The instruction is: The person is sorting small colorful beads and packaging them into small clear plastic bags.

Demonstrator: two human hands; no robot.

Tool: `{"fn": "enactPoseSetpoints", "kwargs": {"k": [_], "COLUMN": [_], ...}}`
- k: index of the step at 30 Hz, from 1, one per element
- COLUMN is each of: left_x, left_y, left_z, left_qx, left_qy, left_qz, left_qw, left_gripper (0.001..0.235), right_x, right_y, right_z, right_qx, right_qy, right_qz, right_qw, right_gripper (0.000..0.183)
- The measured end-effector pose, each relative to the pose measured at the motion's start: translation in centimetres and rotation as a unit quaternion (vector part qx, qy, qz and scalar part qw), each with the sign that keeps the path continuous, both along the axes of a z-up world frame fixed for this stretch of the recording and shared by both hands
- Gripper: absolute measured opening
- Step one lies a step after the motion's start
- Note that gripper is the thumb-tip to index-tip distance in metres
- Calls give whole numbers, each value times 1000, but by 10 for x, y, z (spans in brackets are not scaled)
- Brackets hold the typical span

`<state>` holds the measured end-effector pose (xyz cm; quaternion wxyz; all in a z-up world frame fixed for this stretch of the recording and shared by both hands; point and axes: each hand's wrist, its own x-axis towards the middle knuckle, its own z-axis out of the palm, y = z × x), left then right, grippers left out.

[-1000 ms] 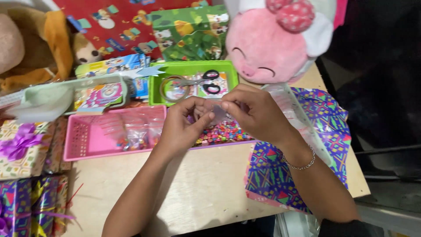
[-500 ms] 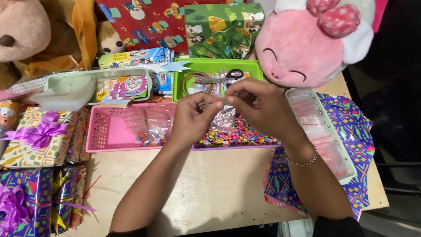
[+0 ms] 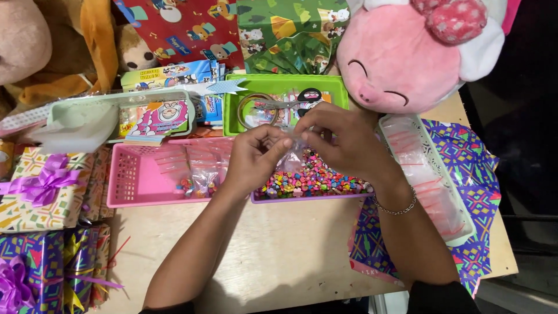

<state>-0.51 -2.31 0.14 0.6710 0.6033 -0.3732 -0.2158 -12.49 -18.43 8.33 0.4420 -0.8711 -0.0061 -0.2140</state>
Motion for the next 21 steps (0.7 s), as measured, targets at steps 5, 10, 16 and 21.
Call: {"fn": "enactPoseSetpoints", "kwargs": {"k": [5,10,16,21], "left_x": [-3,-6,-4,-7], "left_y": [-1,-3,2,9], "left_z": [6,0,3,17], "left_qx": [23,36,64,61], "left_qy": [-36,-41,-91,-132], "left_qz": [-1,-14,-15,18], "left_qw": [999,998,994,989], "left_gripper": [7,8,10,7], "right_x": [-5,-3,-1,-2], "right_y": [-3,-6,-4,0], "right_z": [3,-3,-1,6], "right_qx": [11,3,-6,-52], "right_qy": [56,70,69,120], "right_qz": [37,26,37,66], "right_qw": [998,997,997,989], "right_gripper": [18,6,8,4]}}
